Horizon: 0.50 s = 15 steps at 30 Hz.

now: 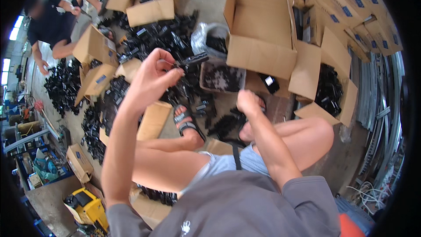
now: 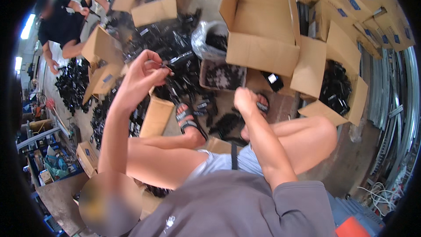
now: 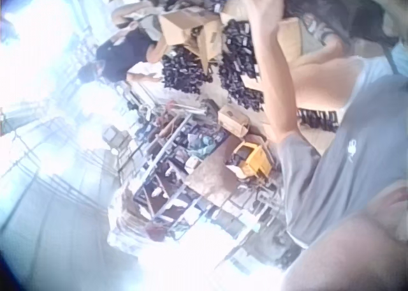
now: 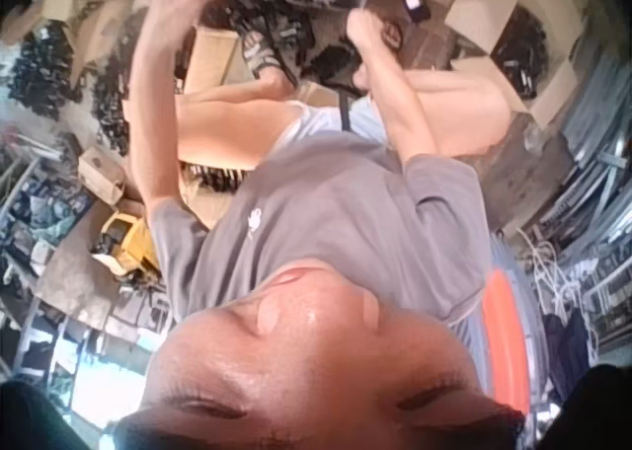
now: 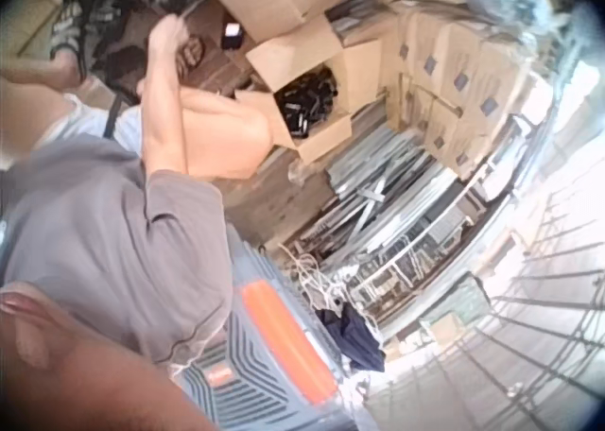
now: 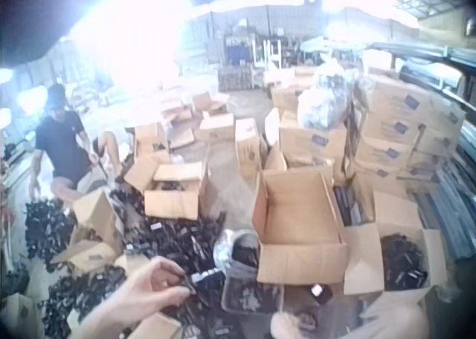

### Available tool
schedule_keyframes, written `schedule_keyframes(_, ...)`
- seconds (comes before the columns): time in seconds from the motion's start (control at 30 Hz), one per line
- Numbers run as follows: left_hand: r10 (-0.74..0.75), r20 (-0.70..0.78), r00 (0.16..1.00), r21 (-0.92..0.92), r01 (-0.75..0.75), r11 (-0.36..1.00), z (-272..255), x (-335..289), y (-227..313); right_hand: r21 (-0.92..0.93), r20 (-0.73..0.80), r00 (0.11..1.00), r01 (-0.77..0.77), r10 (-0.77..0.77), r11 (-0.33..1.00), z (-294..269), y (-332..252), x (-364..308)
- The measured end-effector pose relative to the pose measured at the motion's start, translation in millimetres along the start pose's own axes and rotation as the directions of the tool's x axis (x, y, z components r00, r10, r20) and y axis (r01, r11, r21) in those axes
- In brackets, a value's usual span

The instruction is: The person picks up black plastic parts from a box and a pile on the floor, places them into small plastic bags, and organizes them in other cardboard boxes.

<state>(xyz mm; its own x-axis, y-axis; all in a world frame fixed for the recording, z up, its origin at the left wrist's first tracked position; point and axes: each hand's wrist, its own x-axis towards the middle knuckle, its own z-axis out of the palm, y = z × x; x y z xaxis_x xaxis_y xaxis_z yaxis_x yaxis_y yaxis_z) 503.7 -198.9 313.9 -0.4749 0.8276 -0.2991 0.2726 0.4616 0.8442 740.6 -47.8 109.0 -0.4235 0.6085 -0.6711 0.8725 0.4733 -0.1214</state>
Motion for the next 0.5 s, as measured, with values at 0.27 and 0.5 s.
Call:
schedule_keyframes(0.27,-0.101,-0.082,0.991,-0.729,0.009,0.684,-41.2,-31.9,-17.5,-0.267,-0.155,0.961,0.182,-0.228,0.946,142.6,25.3,36.1)
schedule_keyframes(0.5,-0.11,0.024,0.994,-0.874,0.074,0.48,-55.5,-21.4,-39.9,-0.141,-0.133,0.932,0.32,-0.338,0.937,134.6,37.0,40.6)
